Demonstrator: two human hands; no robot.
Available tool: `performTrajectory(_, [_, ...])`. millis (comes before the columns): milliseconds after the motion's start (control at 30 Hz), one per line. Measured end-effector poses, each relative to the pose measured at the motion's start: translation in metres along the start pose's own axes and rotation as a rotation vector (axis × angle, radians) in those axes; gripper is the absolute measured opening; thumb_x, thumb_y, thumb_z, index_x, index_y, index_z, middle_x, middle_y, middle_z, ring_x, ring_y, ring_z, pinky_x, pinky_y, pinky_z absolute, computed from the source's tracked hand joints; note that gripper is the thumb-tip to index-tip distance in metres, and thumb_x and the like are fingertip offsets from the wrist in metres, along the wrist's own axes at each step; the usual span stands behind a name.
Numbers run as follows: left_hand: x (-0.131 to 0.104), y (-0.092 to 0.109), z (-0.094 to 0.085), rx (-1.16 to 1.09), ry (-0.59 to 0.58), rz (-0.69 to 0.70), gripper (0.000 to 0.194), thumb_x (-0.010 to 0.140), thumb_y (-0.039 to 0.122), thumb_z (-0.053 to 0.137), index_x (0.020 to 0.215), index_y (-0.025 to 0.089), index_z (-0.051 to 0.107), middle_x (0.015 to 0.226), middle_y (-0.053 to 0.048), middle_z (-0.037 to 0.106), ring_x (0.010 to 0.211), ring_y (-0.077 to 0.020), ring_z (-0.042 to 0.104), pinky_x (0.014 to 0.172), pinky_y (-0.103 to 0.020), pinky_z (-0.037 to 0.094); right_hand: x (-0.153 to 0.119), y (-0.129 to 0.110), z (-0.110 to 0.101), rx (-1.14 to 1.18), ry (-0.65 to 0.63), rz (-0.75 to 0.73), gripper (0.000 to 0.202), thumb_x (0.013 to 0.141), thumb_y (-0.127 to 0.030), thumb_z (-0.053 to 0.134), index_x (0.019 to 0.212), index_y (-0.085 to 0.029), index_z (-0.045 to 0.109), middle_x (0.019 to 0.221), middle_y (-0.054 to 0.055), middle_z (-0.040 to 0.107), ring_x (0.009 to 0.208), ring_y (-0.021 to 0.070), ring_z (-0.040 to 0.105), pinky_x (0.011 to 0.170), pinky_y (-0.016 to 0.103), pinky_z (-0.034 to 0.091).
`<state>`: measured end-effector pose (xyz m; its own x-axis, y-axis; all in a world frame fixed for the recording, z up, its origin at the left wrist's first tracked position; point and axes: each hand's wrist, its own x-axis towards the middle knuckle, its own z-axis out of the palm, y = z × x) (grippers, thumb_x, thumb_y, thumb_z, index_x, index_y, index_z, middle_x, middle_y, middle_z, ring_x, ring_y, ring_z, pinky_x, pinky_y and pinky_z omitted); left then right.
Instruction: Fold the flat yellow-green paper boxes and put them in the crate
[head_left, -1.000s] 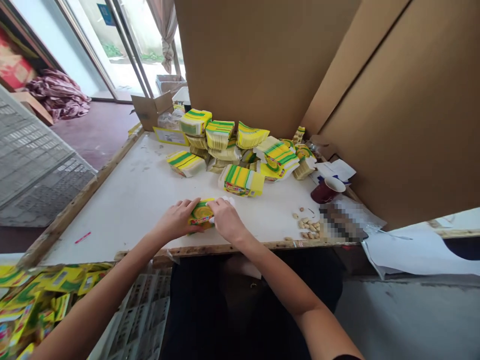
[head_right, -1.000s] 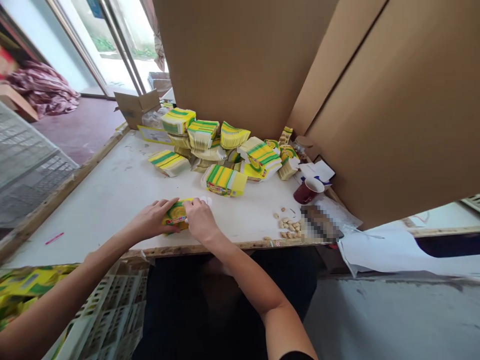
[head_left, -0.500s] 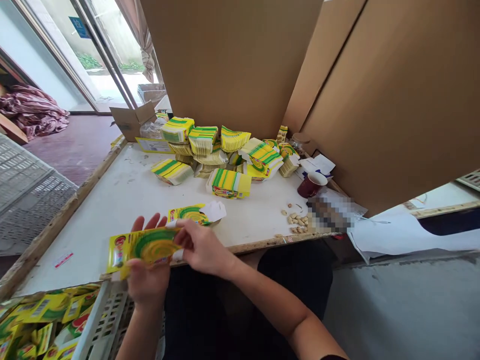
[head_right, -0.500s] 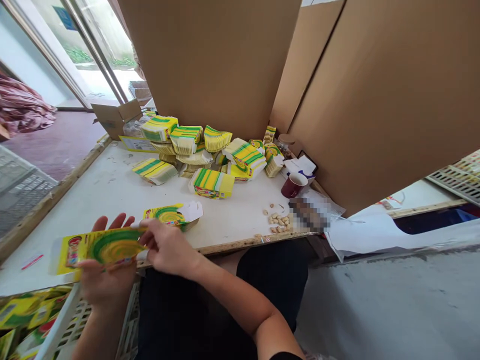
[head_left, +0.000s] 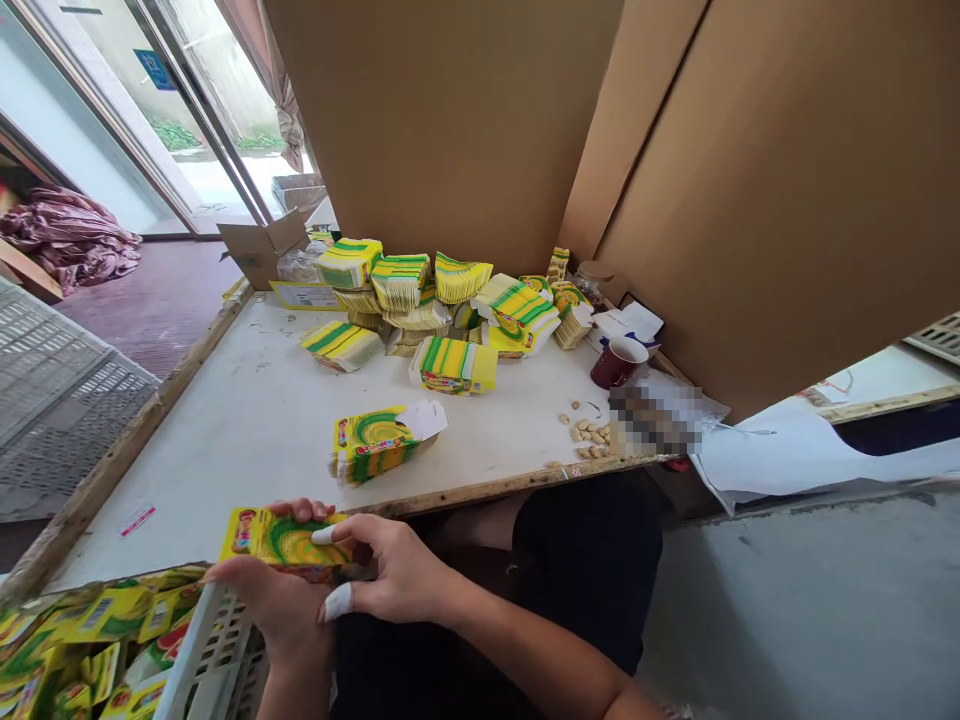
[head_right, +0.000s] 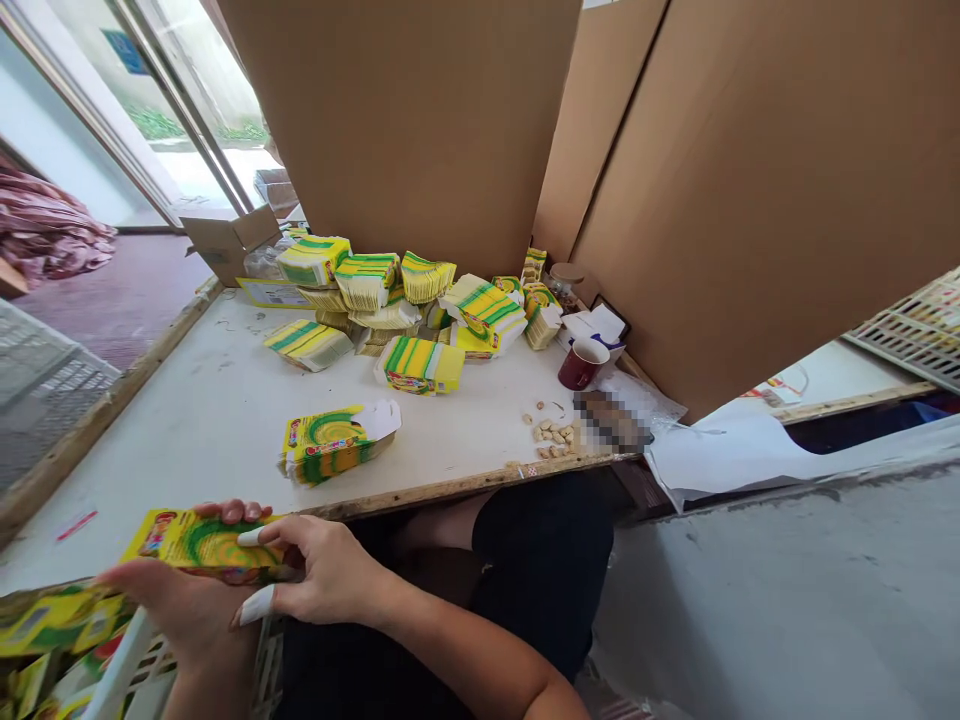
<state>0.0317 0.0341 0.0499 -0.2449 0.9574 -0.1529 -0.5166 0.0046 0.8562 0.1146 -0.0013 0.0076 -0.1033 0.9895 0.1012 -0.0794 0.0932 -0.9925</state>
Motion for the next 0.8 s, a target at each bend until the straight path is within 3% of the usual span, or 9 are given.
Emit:
performTrajectory(167, [-0.010,-0.011,-0.011,0.093,0.003,-0.018,0.082,0.050,0.097,0.045,0.083,0.025,0.067,0.076,-0.002,0.063,0.076,-0.0221,0.059,0.065,-0.032,0.052,-0.006,-0.004,-0.009,0.170,0.102,0.040,0.039,0.067,-0.047,0.078,0.091,-0.022,0.062,0.075,-0.004,0.055,0.064,0.0115,0.045,0.062,0.024,0.039])
performTrajectory(333, [-0.020,-0.024,-0.021,0.049,-0.071,-0.150,0.052,0.055,0.062,0.081,0.092,0.026,0.074,0.089,-0.003,0.073,0.085,-0.0201,0.067,0.074,-0.028,0.056,-0.012,-0.014,-0.016,0.400,0.094,0.079,0.039,0.065,-0.046,0.082,0.081,-0.022,0.055,0.069,-0.005,0.050,0.064,0.0114,0.045,0.065,0.024,0.041])
performTrajectory(567, [-0.023,-0.029,-0.028,-0.032,0.021,-0.090,0.043,0.047,0.049,0.090,0.076,0.021,0.075,0.077,0.000,0.074,0.075,-0.0153,0.068,0.070,-0.021,0.056,-0.017,-0.009,-0.010,0.350,0.158,0.053,0.037,0.071,-0.053,0.074,0.078,-0.021,0.056,0.071,-0.002,0.055,0.069,0.0145,0.050,0.068,0.027,0.044])
performTrajectory(800, [-0.030,-0.035,-0.034,0.104,0.051,0.002,0.043,0.057,0.055,0.082,0.073,0.017,0.072,0.068,0.000,0.070,0.058,-0.0132,0.062,0.055,-0.021,0.053,-0.022,0.004,-0.003,0.258,0.289,0.007,0.032,0.071,-0.046,0.074,0.067,-0.020,0.056,0.062,-0.004,0.048,0.058,0.0110,0.039,0.056,0.024,0.038])
